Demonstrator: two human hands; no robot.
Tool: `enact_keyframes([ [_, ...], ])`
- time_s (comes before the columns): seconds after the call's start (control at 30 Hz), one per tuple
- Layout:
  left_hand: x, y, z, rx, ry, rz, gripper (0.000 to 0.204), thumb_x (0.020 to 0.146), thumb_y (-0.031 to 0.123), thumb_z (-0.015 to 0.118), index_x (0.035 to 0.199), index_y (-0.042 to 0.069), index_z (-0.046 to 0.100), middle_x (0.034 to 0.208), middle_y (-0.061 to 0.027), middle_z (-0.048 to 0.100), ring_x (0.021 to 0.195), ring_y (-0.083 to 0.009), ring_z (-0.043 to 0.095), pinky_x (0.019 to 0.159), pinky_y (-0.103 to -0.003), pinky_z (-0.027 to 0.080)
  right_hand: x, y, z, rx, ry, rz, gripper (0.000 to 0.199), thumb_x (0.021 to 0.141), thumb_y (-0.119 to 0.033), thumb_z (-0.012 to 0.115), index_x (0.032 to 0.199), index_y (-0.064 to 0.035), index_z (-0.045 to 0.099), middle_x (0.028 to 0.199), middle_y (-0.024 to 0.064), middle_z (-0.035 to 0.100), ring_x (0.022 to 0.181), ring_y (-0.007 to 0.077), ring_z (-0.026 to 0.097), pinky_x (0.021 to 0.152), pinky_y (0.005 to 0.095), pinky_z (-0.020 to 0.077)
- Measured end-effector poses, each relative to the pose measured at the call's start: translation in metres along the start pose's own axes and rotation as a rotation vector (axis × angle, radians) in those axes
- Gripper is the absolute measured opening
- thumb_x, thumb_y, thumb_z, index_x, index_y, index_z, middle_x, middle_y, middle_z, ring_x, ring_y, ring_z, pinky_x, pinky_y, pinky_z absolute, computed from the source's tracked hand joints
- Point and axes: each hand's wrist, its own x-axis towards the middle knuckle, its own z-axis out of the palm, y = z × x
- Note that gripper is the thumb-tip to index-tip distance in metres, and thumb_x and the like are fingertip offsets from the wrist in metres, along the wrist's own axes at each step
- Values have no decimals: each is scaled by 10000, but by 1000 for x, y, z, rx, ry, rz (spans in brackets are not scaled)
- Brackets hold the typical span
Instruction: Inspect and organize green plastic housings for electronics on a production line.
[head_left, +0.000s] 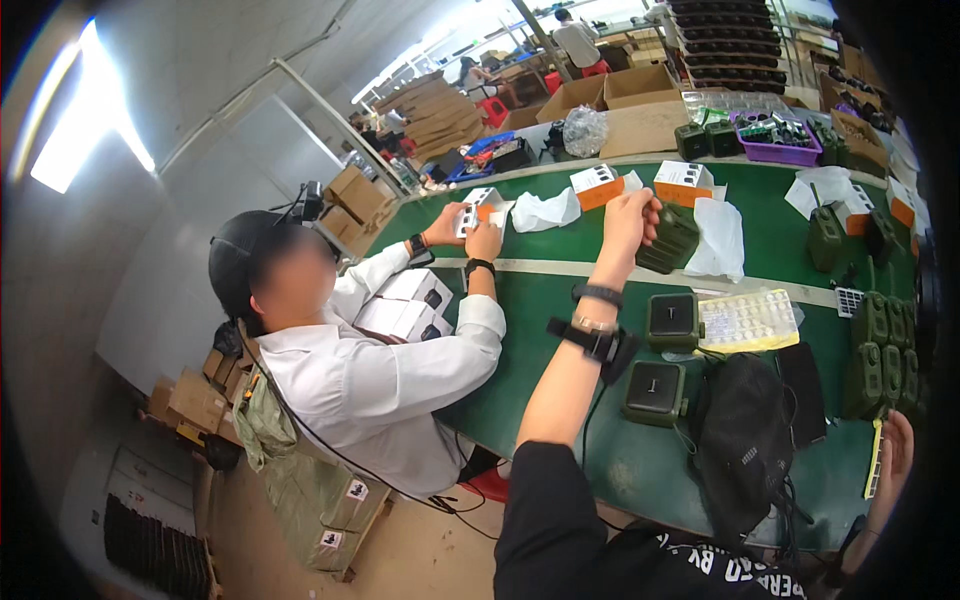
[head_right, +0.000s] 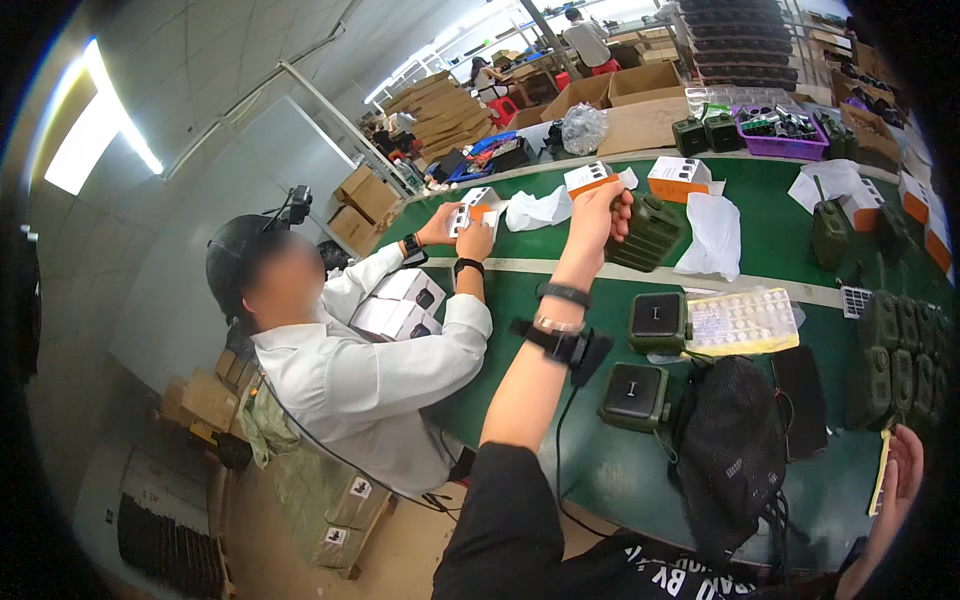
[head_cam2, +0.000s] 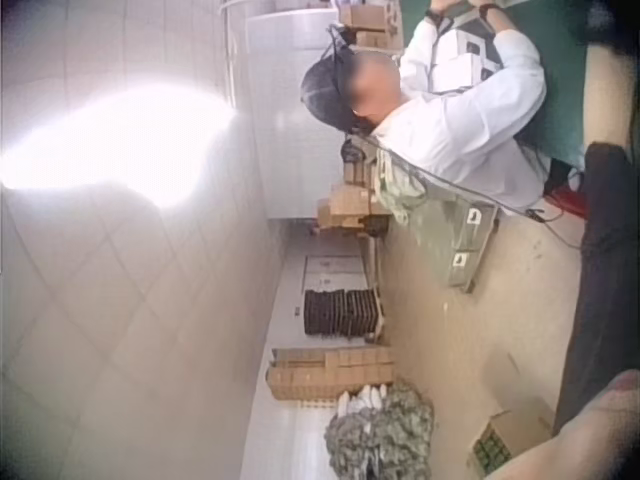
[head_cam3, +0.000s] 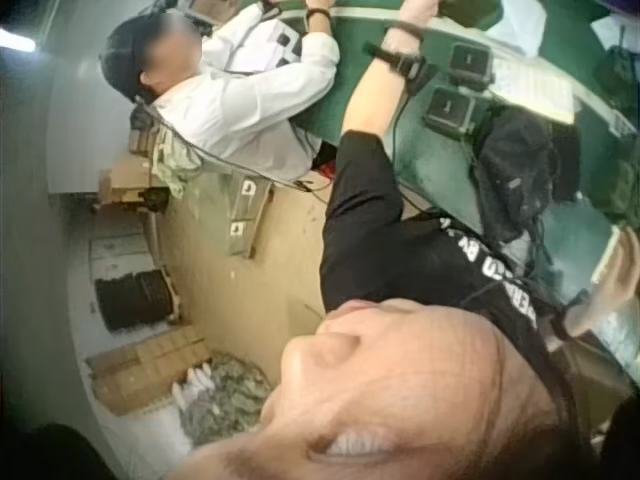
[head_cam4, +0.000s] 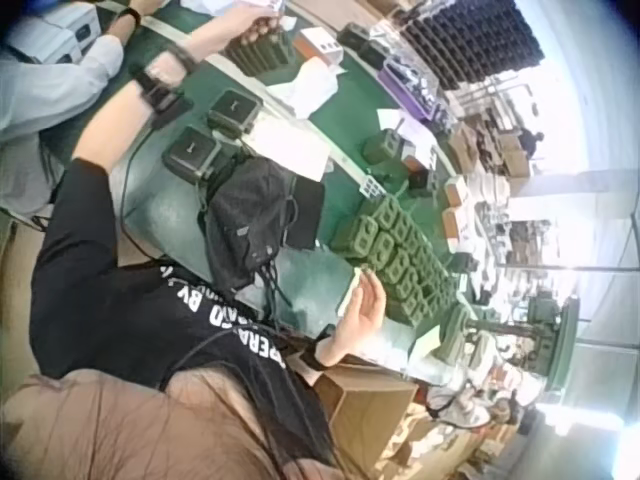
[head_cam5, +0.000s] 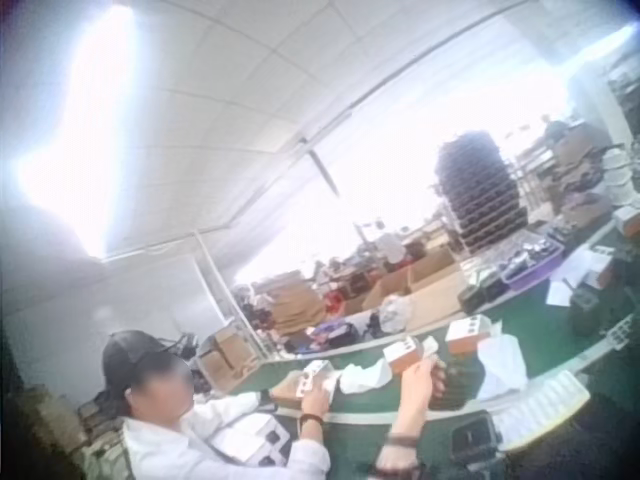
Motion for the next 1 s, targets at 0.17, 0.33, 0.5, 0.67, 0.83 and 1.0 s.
enact_keyframes([
  [0.17, -115, 64, 43, -648, -406, -48, 232, 929, 219, 461, 730, 102, 454, 621, 26, 402, 487, -76, 369, 447, -225, 305, 0, -93, 40, -91, -115, -172, 638, 743, -370, 664, 1228, -2, 474, 1276, 137, 481, 1204, 250, 445, 999, 377, 334],
  [0.33, -191, 83, 96, -936, -504, -254, 244, 970, 232, 368, 777, 97, 432, 665, 0, 408, 445, -90, 346, 414, -218, 299, 7, -130, 64, 49, -269, -489, 1068, 607, -343, 836, 1395, -8, 196, 1406, 175, 270, 1300, 291, 276, 1029, 390, 295],
  [0.5, -232, 85, 135, -1001, -352, -313, 338, 990, 312, 303, 761, 94, 423, 667, -40, 442, 335, -118, 352, 303, -205, 328, 2, -134, 62, 355, -211, -119, 955, 661, -163, 807, 1393, -23, 209, 1247, 123, 401, 1124, 198, 466, 940, 333, 405],
  [0.67, -225, 77, 141, -1027, -658, -282, 345, 996, 305, 300, 820, 58, 465, 663, -35, 423, 349, -84, 336, 293, -195, 303, -2, -135, 43, 385, -160, -281, 831, 700, -168, 757, 1372, -62, 280, 1165, 99, 447, 1000, 183, 511, 802, 298, 471],
  [0.83, -223, 71, 148, -1282, -582, -557, 359, 993, 313, 296, 817, 65, 486, 675, -49, 461, 375, -88, 386, 317, -186, 331, 1, -134, 37, 449, -247, -348, 650, 702, -169, 752, 1250, -62, 419, 1102, 83, 491, 974, 150, 513, 781, 269, 455],
  [1.0, -226, 69, 151, -1364, -586, -634, 350, 994, 306, 294, 851, 50, 485, 700, -59, 474, 395, -87, 404, 330, -183, 348, -4, -133, 42, 499, -215, -302, 625, 695, -149, 752, 1224, -56, 431, 1093, 79, 488, 981, 152, 510, 818, 278, 439],
])
